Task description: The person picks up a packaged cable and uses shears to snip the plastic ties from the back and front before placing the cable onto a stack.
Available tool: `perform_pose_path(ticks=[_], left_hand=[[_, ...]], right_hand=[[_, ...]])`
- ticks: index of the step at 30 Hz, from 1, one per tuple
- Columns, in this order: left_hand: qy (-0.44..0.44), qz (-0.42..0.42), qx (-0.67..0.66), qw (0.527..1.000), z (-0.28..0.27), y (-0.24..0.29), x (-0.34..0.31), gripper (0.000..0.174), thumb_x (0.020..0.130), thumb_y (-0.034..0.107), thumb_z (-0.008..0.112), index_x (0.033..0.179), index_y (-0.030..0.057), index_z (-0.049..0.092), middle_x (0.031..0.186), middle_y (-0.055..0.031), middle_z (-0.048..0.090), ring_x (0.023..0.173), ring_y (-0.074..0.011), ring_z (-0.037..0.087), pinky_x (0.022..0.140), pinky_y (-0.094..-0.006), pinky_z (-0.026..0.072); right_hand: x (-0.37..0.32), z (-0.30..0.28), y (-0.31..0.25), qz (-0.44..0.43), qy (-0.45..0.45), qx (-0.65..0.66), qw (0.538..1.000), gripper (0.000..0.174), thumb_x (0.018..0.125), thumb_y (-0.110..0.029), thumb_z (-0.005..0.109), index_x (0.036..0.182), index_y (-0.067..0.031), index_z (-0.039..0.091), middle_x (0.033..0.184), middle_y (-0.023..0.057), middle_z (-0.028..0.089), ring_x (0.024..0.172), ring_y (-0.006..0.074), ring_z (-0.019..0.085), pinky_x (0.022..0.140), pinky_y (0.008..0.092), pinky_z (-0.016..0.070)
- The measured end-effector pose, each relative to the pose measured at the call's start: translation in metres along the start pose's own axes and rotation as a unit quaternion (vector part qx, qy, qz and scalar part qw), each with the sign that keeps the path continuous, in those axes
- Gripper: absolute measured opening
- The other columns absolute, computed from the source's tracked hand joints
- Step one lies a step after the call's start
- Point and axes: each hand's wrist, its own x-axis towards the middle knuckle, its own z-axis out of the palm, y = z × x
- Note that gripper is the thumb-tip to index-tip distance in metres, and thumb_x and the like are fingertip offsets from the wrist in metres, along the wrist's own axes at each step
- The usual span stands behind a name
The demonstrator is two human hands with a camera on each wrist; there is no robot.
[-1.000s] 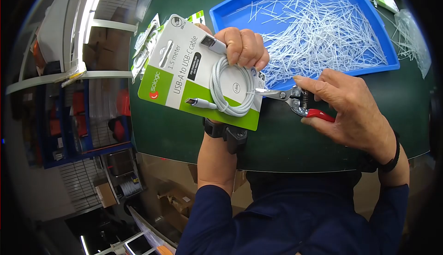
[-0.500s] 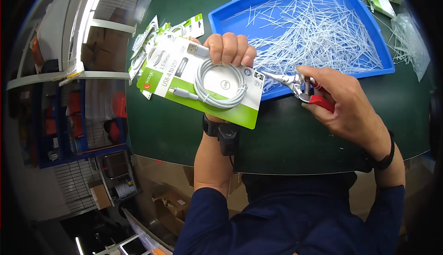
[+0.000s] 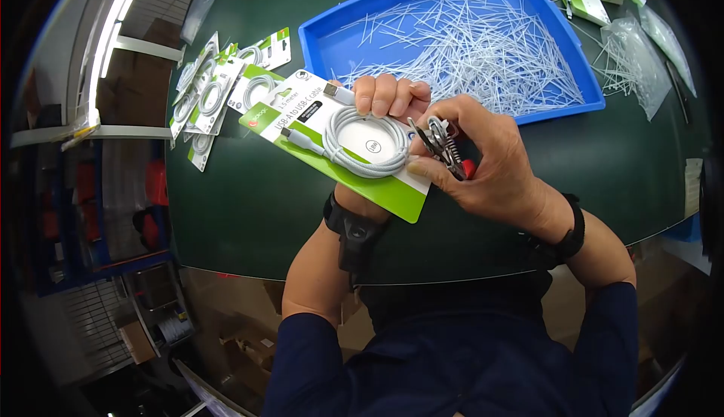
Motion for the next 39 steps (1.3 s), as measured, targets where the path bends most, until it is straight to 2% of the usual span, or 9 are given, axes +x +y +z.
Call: perform_pose_path(ticks=[8,12,17,21,22,27,28,34,39], left_hand=[[-0.03,0.008,-0.064,0.997,-0.012,-0.005,0.001,0.046,0.112,0.042,0.044,0.079,0.0122,0.056,0.072,-0.0007,0.048,0.075,-0.0158,0.046,0.101,-0.0387,0.0418],[-0.07,0.019,0.0,0.997,-0.008,-0.006,0.002,0.04,0.112,0.04,0.044,0.083,0.0147,0.055,0.077,0.0007,0.049,0.077,-0.0148,0.045,0.104,-0.0393,0.0401],[-0.112,0.029,0.083,0.99,0.005,-0.005,0.002,0.045,0.115,0.042,0.033,0.082,0.017,0.052,0.075,0.0034,0.046,0.077,-0.0141,0.045,0.104,-0.0388,0.0389],[-0.188,0.014,0.11,0.976,0.002,0.001,0.012,0.05,0.114,0.048,0.03,0.08,0.0171,0.051,0.075,0.0021,0.046,0.076,-0.0149,0.046,0.1,-0.0386,0.0385],[-0.208,0.013,0.126,0.97,0.002,0.003,0.013,0.05,0.114,0.048,0.031,0.08,0.0169,0.051,0.075,0.0018,0.047,0.076,-0.0151,0.046,0.1,-0.0385,0.0386],[-0.292,0.031,0.236,0.926,0.019,0.017,0.02,0.053,0.109,0.056,0.041,0.077,0.0156,0.054,0.072,0.0007,0.046,0.075,-0.0144,0.048,0.103,-0.0379,0.0385],[-0.257,0.012,0.251,0.933,0.025,0.019,0.015,0.054,0.107,0.057,0.045,0.074,0.0148,0.054,0.071,0.0004,0.049,0.072,-0.0148,0.049,0.102,-0.0383,0.0397],[-0.26,0.129,0.32,0.902,0.033,0.008,0.008,0.059,0.109,0.055,0.039,0.07,0.0119,0.049,0.066,-0.0015,0.049,0.068,-0.0173,0.048,0.093,-0.0406,0.0459],[-0.231,0.168,0.354,0.891,0.035,0.003,0.006,0.055,0.11,0.048,0.038,0.069,0.0118,0.041,0.061,-0.0017,0.042,0.066,-0.0176,0.044,0.087,-0.0417,0.0475]], right_hand=[[-0.004,0.009,-0.002,-0.034,0.054,-0.044,0.997,0.035,0.081,-0.003,0.089,0.104,-0.0043,0.062,0.084,0.0074,0.074,0.076,0.0157,0.075,0.068,0.028,0.0575],[-0.008,0.006,0.0,-0.093,0.046,-0.082,0.991,0.032,0.079,0.0,0.088,0.101,-0.005,0.065,0.082,0.0066,0.073,0.072,0.0166,0.071,0.064,0.0284,0.0545],[-0.011,0.012,0.009,-0.132,0.071,-0.062,0.987,0.033,0.07,0.001,0.088,0.095,-0.0103,0.07,0.072,0.0025,0.063,0.065,0.0159,0.063,0.057,0.0286,0.0481],[-0.01,0.016,0.012,-0.183,0.063,-0.048,0.98,0.038,0.072,0.006,0.084,0.102,-0.0064,0.064,0.076,0.0018,0.066,0.069,0.0163,0.063,0.06,0.0281,0.0486],[-0.011,0.012,0.011,-0.182,0.037,-0.046,0.982,0.036,0.077,0.007,0.082,0.103,-0.0042,0.061,0.083,0.0052,0.069,0.072,0.0171,0.066,0.064,0.0295,0.0514],[-0.017,0.007,0.005,-0.016,0.016,0.077,0.997,0.03,0.086,0.001,0.082,0.106,-0.0016,0.06,0.095,0.0101,0.072,0.082,0.0158,0.069,0.076,0.0305,0.0569],[-0.016,0.007,0.0,0.016,0.024,0.093,0.995,0.03,0.086,0.001,0.082,0.106,-0.0014,0.06,0.094,0.0092,0.072,0.083,0.0147,0.069,0.076,0.03,0.0568],[-0.01,0.004,-0.014,0.177,-0.019,0.13,0.975,0.035,0.083,-0.001,0.086,0.106,-0.0005,0.06,0.088,0.0028,0.066,0.077,0.0068,0.06,0.073,0.0238,0.0525],[-0.005,0.004,-0.023,0.221,-0.008,0.103,0.97,0.034,0.083,-0.003,0.087,0.105,-0.0008,0.061,0.086,0.0022,0.066,0.077,0.0068,0.061,0.072,0.0238,0.0534]])
